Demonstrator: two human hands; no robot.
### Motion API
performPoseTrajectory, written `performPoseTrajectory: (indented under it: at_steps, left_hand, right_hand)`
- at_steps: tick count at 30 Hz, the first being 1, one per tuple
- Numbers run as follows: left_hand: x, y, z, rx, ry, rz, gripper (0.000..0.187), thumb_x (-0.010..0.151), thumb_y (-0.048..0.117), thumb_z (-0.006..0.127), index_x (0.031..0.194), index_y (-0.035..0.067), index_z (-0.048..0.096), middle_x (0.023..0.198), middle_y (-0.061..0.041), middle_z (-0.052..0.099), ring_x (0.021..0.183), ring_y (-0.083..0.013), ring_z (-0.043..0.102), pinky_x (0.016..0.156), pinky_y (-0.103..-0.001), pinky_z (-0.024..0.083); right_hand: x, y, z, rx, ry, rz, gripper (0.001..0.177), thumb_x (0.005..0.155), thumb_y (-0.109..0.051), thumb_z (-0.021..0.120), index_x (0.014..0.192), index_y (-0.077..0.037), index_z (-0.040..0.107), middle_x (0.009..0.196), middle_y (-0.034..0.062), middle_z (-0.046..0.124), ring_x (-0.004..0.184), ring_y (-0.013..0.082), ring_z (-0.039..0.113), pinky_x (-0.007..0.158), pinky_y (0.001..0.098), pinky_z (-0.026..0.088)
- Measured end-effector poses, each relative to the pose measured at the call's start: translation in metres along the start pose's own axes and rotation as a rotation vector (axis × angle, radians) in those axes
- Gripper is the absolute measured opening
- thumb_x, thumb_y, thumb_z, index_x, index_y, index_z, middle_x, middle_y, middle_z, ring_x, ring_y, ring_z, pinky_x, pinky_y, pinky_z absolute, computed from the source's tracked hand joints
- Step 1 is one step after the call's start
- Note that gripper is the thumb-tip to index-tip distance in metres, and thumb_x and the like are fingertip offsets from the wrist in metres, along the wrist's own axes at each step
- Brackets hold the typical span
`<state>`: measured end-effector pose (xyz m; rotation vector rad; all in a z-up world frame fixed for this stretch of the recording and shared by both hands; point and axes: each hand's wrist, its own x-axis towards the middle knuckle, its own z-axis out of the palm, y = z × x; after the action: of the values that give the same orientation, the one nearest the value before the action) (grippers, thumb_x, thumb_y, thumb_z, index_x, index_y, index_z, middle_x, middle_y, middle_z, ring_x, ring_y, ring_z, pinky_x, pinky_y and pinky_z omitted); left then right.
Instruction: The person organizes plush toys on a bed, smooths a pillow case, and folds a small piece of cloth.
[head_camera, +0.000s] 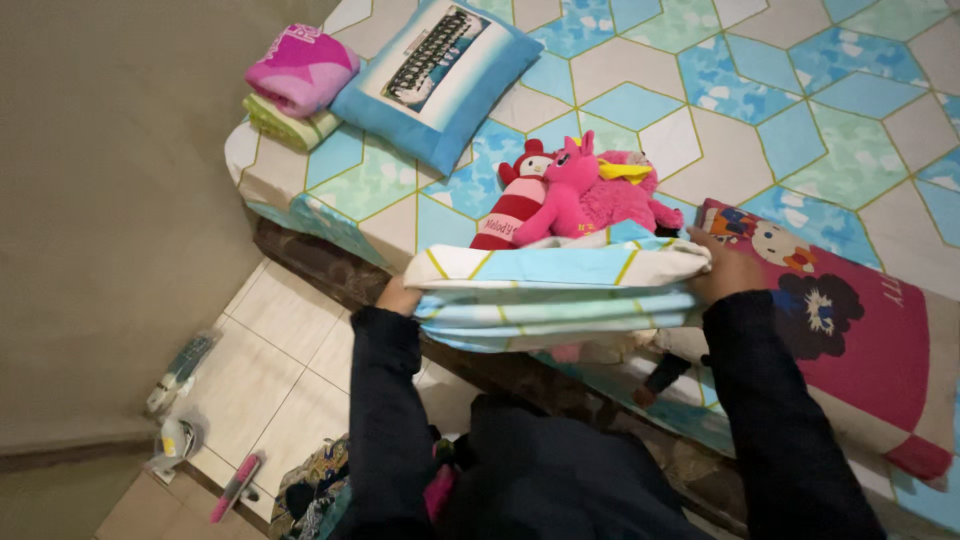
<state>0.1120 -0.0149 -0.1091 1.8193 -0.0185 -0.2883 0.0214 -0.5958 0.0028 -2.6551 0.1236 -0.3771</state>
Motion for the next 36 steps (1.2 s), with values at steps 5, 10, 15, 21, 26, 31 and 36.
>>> performPoseTrajectory:
  at_steps: [5, 10, 15, 21, 26, 31, 36]
  left_hand:
    - [-0.021, 0.066, 0.023, 0.306, -0.255, 0.100, 0.047, 0.069, 0.018, 0.087, 0.111, 0.001, 0.073, 0.103, -0.013, 0.079, 0.097, -0.0213, 0.073, 0.086, -0.036, 0.055]
    - [0.007, 0.061, 0.061, 0.428, 0.358, 0.192, 0.033, 0.081, 0.009, 0.068, 0.112, 0.003, 0.076, 0.099, -0.017, 0.075, 0.098, -0.0294, 0.071, 0.085, -0.041, 0.055]
    - [0.048, 0.030, 0.072, -0.245, 0.443, 0.104, 0.036, 0.080, 0.008, 0.069, 0.116, 0.001, 0.070, 0.103, -0.012, 0.074, 0.100, -0.0229, 0.070, 0.087, -0.036, 0.055]
    - [0.021, 0.065, 0.081, -0.315, 0.026, 0.230, 0.049, 0.075, 0.003, 0.076, 0.123, 0.002, 0.065, 0.112, -0.007, 0.073, 0.103, -0.0161, 0.069, 0.092, -0.030, 0.054]
    - [0.022, 0.070, 0.108, -0.197, 0.127, 0.306, 0.046, 0.074, 0.002, 0.076, 0.119, -0.001, 0.070, 0.109, -0.007, 0.077, 0.100, -0.0156, 0.072, 0.090, -0.031, 0.056]
    - [0.037, 0.049, 0.125, -0.070, 0.192, 0.227, 0.036, 0.081, 0.010, 0.073, 0.116, 0.000, 0.074, 0.106, -0.010, 0.079, 0.098, -0.0172, 0.072, 0.088, -0.033, 0.056]
    - [0.029, 0.067, 0.145, 0.173, 0.337, 0.221, 0.034, 0.087, 0.024, 0.073, 0.116, 0.005, 0.074, 0.106, -0.016, 0.077, 0.102, -0.0233, 0.074, 0.088, -0.035, 0.055]
  right_hand:
    - [0.018, 0.068, 0.018, 0.022, 0.112, 0.112, 0.024, 0.095, -0.023, 0.072, 0.118, -0.018, 0.076, 0.106, 0.0182, 0.075, 0.101, 0.0387, 0.070, 0.086, 0.0464, 0.056]
    - [0.032, 0.093, 0.023, 0.580, 0.134, 0.062, 0.023, 0.100, -0.018, 0.059, 0.120, -0.014, 0.071, 0.110, 0.0139, 0.076, 0.104, 0.0312, 0.072, 0.087, 0.0376, 0.055]
    - [-0.001, 0.013, -0.009, 0.263, 0.144, -0.037, 0.039, 0.084, -0.023, 0.073, 0.123, -0.016, 0.069, 0.101, 0.0171, 0.073, 0.093, 0.0386, 0.070, 0.078, 0.0451, 0.054]
    - [-0.001, 0.041, -0.017, -0.061, 0.193, 0.119, 0.027, 0.095, -0.038, 0.067, 0.114, -0.021, 0.077, 0.100, 0.0173, 0.074, 0.093, 0.0407, 0.070, 0.079, 0.0505, 0.054]
    - [0.016, 0.120, 0.016, -0.022, 0.196, 0.228, 0.027, 0.097, -0.038, 0.064, 0.110, -0.019, 0.078, 0.100, 0.0165, 0.074, 0.093, 0.0394, 0.070, 0.080, 0.0497, 0.055]
    - [0.035, 0.140, 0.010, 0.179, -0.036, 0.113, 0.034, 0.097, -0.035, 0.071, 0.118, -0.008, 0.074, 0.111, 0.0201, 0.074, 0.105, 0.0351, 0.071, 0.088, 0.0456, 0.055]
    - [-0.007, 0.150, 0.038, 0.658, -0.118, 0.309, 0.111, 0.057, -0.023, 0.100, 0.146, -0.004, 0.037, 0.127, 0.0189, 0.057, 0.114, 0.0316, 0.059, 0.089, 0.0460, 0.052]
